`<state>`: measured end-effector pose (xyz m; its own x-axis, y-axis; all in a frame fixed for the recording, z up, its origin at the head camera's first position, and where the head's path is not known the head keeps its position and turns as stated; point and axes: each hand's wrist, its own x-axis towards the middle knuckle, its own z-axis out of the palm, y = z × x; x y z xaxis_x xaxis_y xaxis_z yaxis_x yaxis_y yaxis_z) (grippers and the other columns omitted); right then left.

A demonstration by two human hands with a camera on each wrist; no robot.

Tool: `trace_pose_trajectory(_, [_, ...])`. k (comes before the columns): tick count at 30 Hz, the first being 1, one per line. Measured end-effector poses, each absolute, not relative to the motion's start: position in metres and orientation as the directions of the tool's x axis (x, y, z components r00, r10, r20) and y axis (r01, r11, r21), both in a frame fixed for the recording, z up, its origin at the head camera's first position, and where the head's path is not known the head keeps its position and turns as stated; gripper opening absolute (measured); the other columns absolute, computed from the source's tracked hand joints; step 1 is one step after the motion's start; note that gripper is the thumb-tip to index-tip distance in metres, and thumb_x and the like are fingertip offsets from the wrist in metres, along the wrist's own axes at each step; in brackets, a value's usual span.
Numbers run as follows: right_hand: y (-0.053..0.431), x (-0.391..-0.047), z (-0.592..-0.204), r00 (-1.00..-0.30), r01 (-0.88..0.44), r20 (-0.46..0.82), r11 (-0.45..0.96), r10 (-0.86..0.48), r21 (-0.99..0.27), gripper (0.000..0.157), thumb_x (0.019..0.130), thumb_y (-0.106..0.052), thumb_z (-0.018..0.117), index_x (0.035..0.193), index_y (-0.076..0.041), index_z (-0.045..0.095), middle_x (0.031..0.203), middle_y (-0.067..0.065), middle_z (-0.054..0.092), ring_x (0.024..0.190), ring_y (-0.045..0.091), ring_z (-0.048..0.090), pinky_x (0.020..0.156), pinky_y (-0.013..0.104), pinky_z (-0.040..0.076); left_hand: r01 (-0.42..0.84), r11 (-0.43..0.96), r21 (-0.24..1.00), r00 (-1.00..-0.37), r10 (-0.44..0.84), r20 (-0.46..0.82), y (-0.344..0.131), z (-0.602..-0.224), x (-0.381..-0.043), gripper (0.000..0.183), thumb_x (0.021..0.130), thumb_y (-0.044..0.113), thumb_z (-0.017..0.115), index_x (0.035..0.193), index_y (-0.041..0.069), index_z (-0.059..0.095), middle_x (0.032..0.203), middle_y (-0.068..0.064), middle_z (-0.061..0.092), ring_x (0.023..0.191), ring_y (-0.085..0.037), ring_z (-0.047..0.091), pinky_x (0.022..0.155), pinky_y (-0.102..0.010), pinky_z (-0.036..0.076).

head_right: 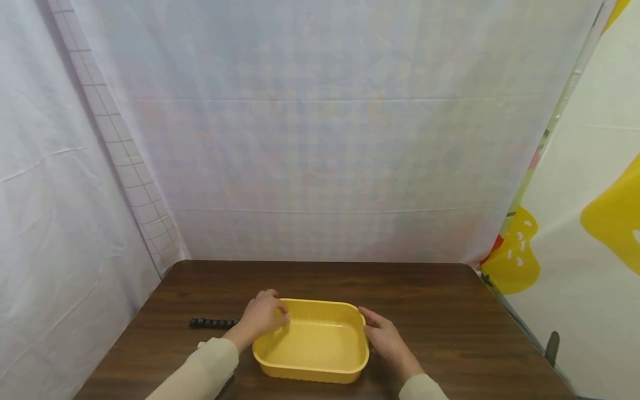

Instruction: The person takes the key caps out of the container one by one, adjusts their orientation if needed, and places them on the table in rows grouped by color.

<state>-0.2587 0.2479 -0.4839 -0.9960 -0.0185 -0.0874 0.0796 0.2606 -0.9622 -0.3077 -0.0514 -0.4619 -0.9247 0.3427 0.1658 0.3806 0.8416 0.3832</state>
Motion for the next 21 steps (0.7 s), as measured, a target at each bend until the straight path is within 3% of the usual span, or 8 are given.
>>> trace_pose_trajectory(6, [0.247, -0.258, -0.482, -0.995, 0.096, -0.102, 0.248, -0.011, -0.964, 0.05, 0.096, 0.0, 0.051, 0.145, 0.004, 0.044, 0.106, 0.019, 0.065, 0.076, 0.022, 0.062, 0.062, 0.035, 0.054, 0.479, 0.75, 0.456, -0.876, 0.378, 0.298, -0.057, -0.456, -0.306, 0.015, 0.093, 0.024, 0.071, 0.094, 0.01, 0.077, 0.117, -0.012, 0.062, 0.112, -0.032, 0.055, 0.093, -0.049, 0.047])
trace_pose_trajectory(14, [0.246, -0.257, -0.479, -0.994, 0.097, -0.105, 0.268, -0.017, -0.959, 0.05, 0.096, -0.001, 0.051, 0.145, 0.005, 0.044, 0.11, 0.021, 0.064, 0.08, 0.023, 0.062, 0.064, 0.036, 0.054, 0.434, 0.632, 0.642, -0.898, 0.365, 0.247, -0.063, -0.451, -0.305, 0.013, 0.092, 0.018, 0.073, 0.101, 0.01, 0.076, 0.093, 0.001, 0.068, 0.082, -0.013, 0.062, 0.068, -0.029, 0.054])
trace_pose_trajectory(21, [0.246, -0.256, -0.479, -0.994, 0.099, -0.11, 0.274, -0.027, -0.957, 0.051, 0.097, -0.001, 0.05, 0.147, 0.005, 0.041, 0.09, 0.014, 0.062, 0.067, 0.018, 0.056, 0.056, 0.029, 0.049, 0.389, 0.6, 0.7, -0.911, 0.363, 0.195, -0.067, -0.452, -0.301, 0.009, 0.091, 0.018, 0.074, 0.097, 0.011, 0.075, 0.083, 0.004, 0.063, 0.07, -0.009, 0.06, 0.058, -0.024, 0.052])
